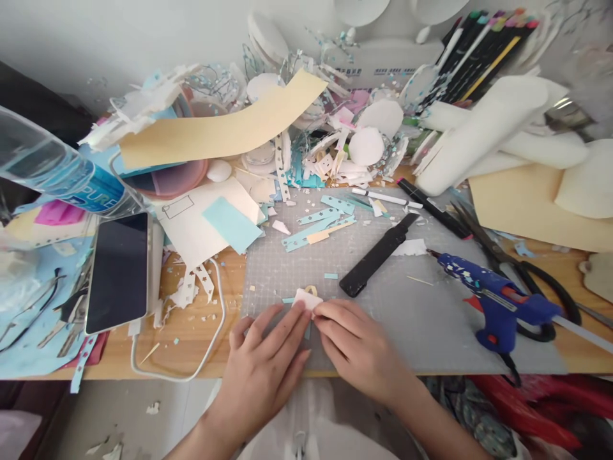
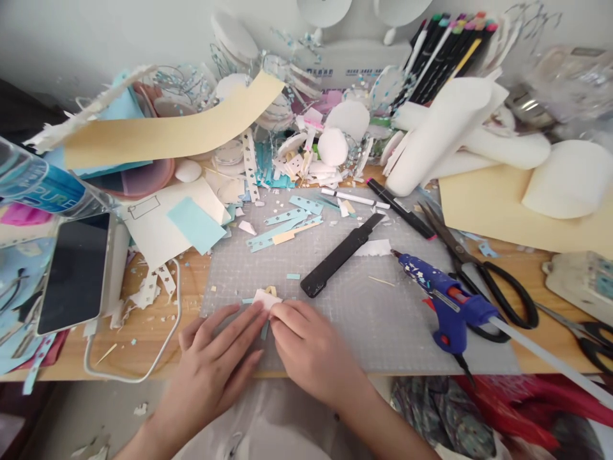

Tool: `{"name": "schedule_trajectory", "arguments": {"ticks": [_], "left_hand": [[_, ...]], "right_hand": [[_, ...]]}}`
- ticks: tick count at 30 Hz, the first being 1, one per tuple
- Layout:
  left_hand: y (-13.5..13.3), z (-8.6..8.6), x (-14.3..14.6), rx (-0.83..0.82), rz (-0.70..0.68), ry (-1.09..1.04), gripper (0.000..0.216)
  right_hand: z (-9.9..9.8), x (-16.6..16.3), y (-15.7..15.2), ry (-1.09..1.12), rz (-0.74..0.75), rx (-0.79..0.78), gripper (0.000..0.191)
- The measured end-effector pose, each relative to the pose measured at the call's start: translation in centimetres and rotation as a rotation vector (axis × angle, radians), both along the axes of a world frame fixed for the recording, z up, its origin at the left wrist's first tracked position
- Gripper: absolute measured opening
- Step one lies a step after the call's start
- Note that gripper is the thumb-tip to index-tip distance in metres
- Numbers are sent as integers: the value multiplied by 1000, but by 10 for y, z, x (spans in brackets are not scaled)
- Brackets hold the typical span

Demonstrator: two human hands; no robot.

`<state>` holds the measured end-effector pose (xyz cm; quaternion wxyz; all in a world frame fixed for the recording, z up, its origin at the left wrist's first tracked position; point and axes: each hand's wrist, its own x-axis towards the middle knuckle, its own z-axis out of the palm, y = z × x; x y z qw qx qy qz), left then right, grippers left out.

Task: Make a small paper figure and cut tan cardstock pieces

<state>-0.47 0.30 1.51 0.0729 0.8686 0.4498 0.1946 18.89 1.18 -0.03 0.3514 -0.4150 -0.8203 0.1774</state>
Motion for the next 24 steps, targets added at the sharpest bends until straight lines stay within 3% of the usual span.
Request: {"name": "schedule_trajectory", "arguments": {"ticks": [10, 17, 24], "left_hand": [[-13, -1, -39, 33, 30, -4, 34], [-6, 0, -24, 27, -176, 12, 43], [-4, 2, -25, 162, -102, 96, 39]], "right_hand": [[-3, 2, -2, 59, 7, -54, 21], [-4, 1, -2, 50, -1, -16, 23], [-6, 1, -3, 56, 9, 8, 23]]}}
